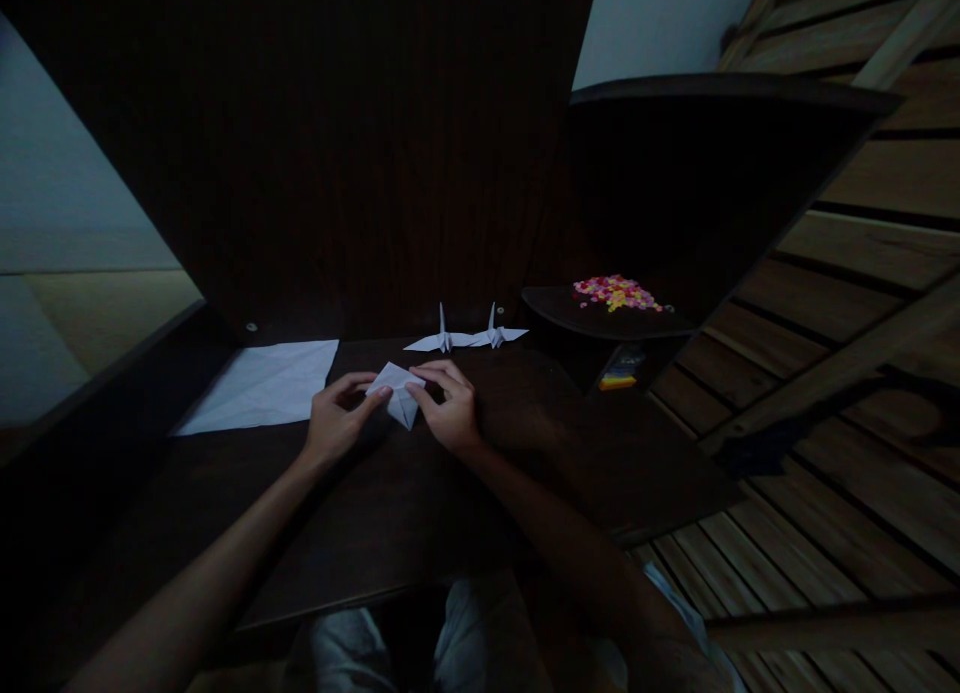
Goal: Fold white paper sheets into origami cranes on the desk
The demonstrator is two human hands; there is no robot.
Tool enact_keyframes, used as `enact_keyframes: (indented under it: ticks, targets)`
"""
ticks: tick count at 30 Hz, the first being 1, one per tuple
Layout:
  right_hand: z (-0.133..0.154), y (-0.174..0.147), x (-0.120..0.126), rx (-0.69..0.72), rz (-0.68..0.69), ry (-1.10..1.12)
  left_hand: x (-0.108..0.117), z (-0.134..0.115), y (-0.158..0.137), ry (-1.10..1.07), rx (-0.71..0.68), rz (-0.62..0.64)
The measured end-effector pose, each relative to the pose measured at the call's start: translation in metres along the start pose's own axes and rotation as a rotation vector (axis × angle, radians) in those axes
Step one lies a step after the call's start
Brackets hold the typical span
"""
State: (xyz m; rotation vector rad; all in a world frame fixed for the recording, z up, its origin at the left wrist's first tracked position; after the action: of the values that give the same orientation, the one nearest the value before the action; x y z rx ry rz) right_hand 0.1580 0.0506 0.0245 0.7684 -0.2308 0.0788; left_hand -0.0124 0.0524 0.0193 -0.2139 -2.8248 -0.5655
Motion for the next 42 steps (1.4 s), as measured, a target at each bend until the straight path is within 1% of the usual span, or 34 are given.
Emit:
enact_keyframes:
  ticks: [4,6,8,11,14,17,20,27,30,35,42]
  targets:
    - [-0.016,0.000,-0.005,-0.152,0.034,0.230,-0.001,0.003,-0.001,-0.051,0.037,-0.026]
    - [-0.023,0.000,-0.007,-0.228,0.059,0.295,-0.001,0.006,0.000,-0.105,0.052,-0.025]
    - [-0.027,0.000,-0.008,-0.266,0.066,0.323,-0.002,0.009,0.000,-0.154,0.070,-0.013]
    - [-0.028,-0.001,-0.007,-0.277,0.050,0.327,-0.003,0.011,0.001,-0.207,0.092,-0.001]
    - [-0.029,-0.001,-0.008,-0.279,0.065,0.320,-0.005,0.012,0.001,-0.280,0.117,0.009]
    - [-0.029,-0.001,-0.009,-0.273,0.086,0.300,-0.008,0.012,0.001,-0.354,0.141,0.058]
    - [-0.030,-0.002,-0.010,-0.271,0.096,0.271,-0.010,0.011,0.001,-0.373,0.143,0.089]
    - [-0.028,-0.004,-0.009,-0.335,0.100,0.252,-0.008,0.015,0.004,-0.458,0.143,0.077]
    - [-0.027,-0.003,-0.009,-0.353,0.095,0.266,-0.005,0.016,0.004,-0.460,0.143,0.075]
    - [-0.029,-0.002,-0.005,-0.364,0.049,0.320,-0.005,0.017,0.004,-0.415,0.171,0.150]
    - [-0.036,-0.001,0.000,-0.419,0.016,0.401,-0.006,0.016,0.003,-0.382,0.179,0.193]
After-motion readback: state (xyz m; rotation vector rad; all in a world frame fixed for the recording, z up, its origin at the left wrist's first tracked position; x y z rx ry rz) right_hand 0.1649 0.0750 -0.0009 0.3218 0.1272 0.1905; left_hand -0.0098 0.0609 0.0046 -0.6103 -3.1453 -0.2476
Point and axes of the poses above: each hand's wrist, its own y-axis towards the middle knuckle, its own x-axis out of the back of the hand, z = x × y, the point moved 5 cm from there along y, towards the middle knuckle, and after that the axes turned 14 degrees about z, right-handed, at the moved point
